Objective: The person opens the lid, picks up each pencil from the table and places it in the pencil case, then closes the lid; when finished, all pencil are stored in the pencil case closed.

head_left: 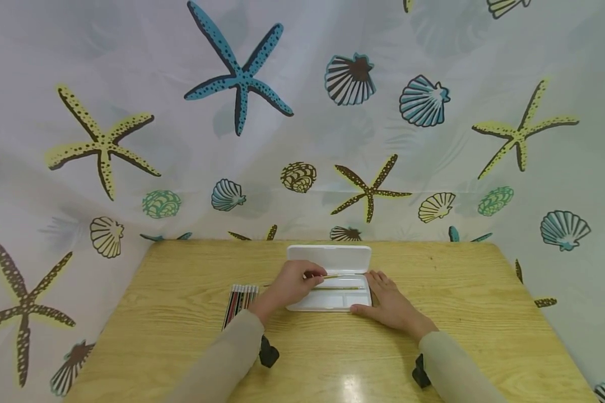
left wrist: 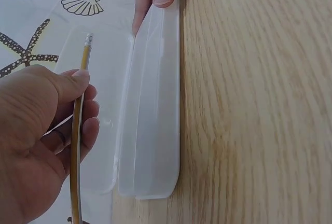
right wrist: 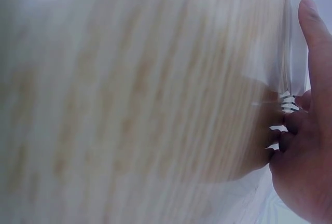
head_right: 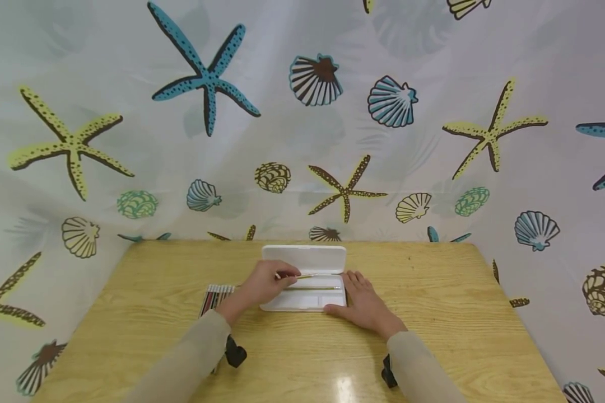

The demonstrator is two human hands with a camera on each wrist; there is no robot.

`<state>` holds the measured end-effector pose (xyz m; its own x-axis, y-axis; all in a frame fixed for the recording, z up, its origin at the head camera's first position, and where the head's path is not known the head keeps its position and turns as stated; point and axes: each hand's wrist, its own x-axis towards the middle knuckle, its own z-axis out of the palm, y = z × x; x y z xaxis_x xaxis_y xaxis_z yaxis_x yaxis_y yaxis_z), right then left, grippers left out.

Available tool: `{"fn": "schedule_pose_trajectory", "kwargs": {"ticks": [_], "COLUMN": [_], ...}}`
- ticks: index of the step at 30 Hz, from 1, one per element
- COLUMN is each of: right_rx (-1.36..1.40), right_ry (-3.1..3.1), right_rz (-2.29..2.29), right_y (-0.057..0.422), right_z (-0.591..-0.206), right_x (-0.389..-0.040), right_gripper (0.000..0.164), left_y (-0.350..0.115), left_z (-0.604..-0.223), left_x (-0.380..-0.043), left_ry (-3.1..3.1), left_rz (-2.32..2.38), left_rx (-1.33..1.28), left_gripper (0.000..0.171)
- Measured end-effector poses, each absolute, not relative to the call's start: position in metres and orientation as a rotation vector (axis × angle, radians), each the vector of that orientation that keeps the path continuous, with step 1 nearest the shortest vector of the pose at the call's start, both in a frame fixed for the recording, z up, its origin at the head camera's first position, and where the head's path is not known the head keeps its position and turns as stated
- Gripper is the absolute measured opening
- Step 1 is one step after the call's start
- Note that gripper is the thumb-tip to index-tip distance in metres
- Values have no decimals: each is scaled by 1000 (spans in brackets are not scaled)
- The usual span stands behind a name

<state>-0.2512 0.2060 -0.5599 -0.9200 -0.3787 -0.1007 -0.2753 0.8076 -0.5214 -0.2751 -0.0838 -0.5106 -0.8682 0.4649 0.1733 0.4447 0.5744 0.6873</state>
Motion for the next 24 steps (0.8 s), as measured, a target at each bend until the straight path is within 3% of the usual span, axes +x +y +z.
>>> {"fn": "schedule_pose_trajectory", "kwargs": {"ticks": [11, 24], "right_rx": [-508, -519], "right_ry": [2813, 2818], "right_rz": [-736, -734], "right_y": [204, 205], "right_z": [-560, -561], "right_x": [-251, -251], "right_gripper": [111, 111], "left_y": [-58, -40], "left_z": [-523, -533], "left_x": [-284, -286], "left_ry": [2784, 2770], "left_rz": [1162, 1138], "left_rx": [959, 888], "left_gripper": [12, 15]}}
